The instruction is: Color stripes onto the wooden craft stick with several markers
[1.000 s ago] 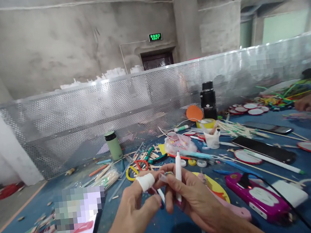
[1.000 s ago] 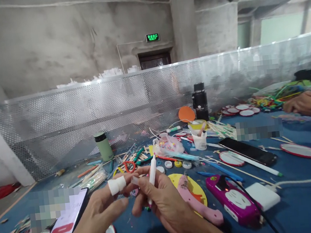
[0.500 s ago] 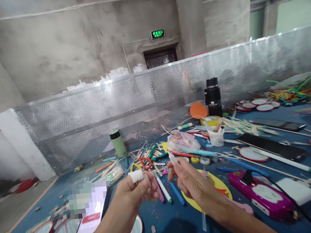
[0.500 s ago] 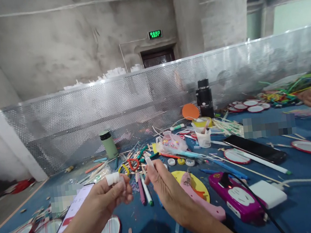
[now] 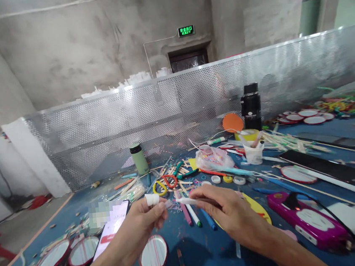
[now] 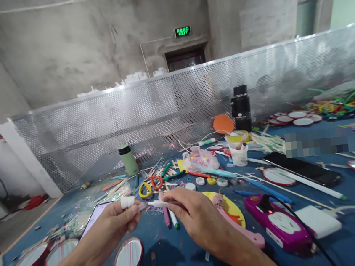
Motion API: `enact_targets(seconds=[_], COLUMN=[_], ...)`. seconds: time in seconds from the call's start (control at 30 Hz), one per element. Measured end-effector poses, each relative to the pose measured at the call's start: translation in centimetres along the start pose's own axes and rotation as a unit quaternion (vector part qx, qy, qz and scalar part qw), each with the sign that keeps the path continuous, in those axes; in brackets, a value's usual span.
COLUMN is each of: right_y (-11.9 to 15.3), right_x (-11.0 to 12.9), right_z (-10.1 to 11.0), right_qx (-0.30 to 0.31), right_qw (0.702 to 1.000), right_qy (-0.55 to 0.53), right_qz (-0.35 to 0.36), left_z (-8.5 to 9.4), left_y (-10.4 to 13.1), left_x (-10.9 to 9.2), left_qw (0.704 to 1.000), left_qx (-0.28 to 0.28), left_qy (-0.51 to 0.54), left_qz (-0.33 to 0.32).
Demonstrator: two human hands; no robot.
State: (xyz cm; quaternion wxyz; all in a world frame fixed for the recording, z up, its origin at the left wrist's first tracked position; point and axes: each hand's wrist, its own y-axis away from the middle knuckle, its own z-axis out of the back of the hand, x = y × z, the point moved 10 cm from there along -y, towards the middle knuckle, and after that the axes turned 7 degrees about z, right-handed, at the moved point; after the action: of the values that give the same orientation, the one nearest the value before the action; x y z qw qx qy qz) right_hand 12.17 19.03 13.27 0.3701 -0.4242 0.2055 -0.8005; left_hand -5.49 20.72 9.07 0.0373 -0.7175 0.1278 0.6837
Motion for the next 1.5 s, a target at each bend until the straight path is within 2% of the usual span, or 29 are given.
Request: enact_targets(seconds=[0.37, 0.63, 0.8, 1.03, 1.27, 1.4, 1.5], right_y=[0.0, 0.1, 0.2, 0.2, 0.4, -0.3, -1.0], right_x=[0.1, 0.6, 0.5, 0.0, -0.4, -0.5, -1.0], right_z=[-1.3, -1.5, -2.0, -2.2, -2.6, -1.7, 0.0], right_qx=[0.05, 0.065, 0.091, 0.091, 0.071, 0.048, 0.033], right_qw=[0.998, 0.998, 0.994, 0.983, 0.979, 0.989, 0.997], right_qy=[0.021, 0.014, -0.029, -0.123, -0.154, -0.112, 0.017], right_qz=[-0.017, -0.005, -0.043, -0.101, -0.117, -0.087, -0.066], left_z=[0.2, -0.9, -1.0, -1.1, -1.4, -2.8, -4.3], left_y=[-0.6, -0.4, 0.1, 1.1, 0.7, -0.4, -1.8], left_x=[0.1, -0.3, -1.1, -1.8, -2.0, -3.9, -5.8], left_qw=[0.997, 0.99, 0.986, 0.972, 0.966, 0.955, 0.953], left_qx=[-0.004, -0.004, -0.028, -0.07, -0.081, -0.063, -0.03], left_qy=[-0.074, -0.14, -0.158, -0.217, -0.228, -0.26, -0.26], left_qz=[-0.019, -0.017, -0.043, -0.059, -0.091, -0.128, -0.152])
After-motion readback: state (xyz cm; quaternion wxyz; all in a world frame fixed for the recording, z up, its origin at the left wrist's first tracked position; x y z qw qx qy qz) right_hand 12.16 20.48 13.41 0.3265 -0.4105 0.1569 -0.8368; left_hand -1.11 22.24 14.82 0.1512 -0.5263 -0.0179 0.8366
